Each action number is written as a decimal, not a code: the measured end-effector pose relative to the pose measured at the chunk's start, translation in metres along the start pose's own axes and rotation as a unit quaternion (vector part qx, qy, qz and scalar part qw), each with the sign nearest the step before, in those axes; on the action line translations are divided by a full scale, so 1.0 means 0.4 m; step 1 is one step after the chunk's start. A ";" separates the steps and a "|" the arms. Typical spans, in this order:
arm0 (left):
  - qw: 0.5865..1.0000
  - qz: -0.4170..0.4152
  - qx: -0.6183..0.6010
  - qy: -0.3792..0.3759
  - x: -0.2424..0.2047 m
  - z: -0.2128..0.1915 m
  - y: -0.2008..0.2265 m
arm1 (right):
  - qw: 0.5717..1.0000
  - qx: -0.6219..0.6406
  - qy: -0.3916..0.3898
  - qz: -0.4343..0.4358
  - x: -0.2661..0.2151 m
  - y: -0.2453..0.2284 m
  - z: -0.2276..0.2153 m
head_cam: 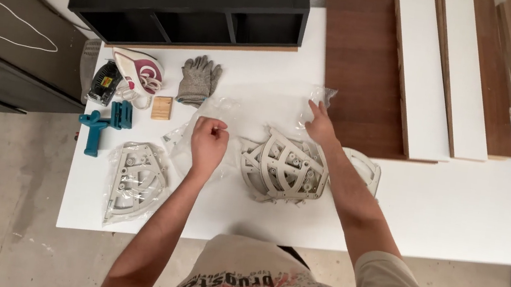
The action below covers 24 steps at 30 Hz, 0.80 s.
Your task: The person removes several white plastic cabinet hinge or drawer components from their individual plastic packaging by hand on a white table.
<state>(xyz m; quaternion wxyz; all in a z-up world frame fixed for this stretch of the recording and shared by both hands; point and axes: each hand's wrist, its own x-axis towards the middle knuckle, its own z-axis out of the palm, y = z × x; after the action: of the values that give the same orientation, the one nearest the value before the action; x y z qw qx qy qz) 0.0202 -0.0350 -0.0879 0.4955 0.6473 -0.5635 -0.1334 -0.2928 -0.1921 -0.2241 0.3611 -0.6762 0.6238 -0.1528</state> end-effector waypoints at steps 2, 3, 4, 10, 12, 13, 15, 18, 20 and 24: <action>1.000 -0.005 0.007 -0.014 0.009 0.010 -0.004 | 0.998 -0.049 -0.029 0.002 0.030 0.031 0.027; 0.999 -0.010 0.013 -0.035 0.004 0.008 -0.008 | 0.994 -0.098 -0.056 0.008 0.038 0.046 0.048; 0.999 -0.014 0.017 -0.028 0.012 0.008 -0.004 | 0.993 -0.099 -0.062 0.002 0.106 0.109 0.095; 0.993 0.036 0.027 -0.106 0.052 0.039 0.045 | 0.792 0.610 -0.005 0.039 -0.029 -0.178 0.007; 0.982 0.061 -0.034 -0.174 0.046 0.070 0.049 | 0.739 0.651 -0.172 -0.028 -0.172 -0.304 -0.038; 0.982 0.058 -0.035 -0.177 0.022 0.088 0.071 | 0.739 0.652 -0.172 -0.023 -0.176 -0.313 -0.002; 0.970 0.031 -0.106 -0.216 0.024 0.122 0.115 | 0.904 0.397 -0.094 -0.129 -0.149 -0.356 0.055; 0.954 -0.005 -0.149 -0.258 -0.023 0.171 0.174 | 0.902 0.419 -0.072 -0.073 -0.109 -0.332 0.117; 0.937 -0.025 -0.168 -0.304 -0.060 0.172 0.218 | 0.899 0.432 -0.061 -0.024 -0.060 -0.314 0.143; 0.927 0.012 -0.133 -0.350 -0.097 0.216 0.181 | 0.876 0.466 -0.020 0.122 0.044 -0.253 0.182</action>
<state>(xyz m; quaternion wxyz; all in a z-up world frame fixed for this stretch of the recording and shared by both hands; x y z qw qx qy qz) -0.0988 -0.0348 -0.0865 0.3499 0.4803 -0.6863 -0.4194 -0.1674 -0.1909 -0.2101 0.6629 -0.3506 0.5505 -0.3668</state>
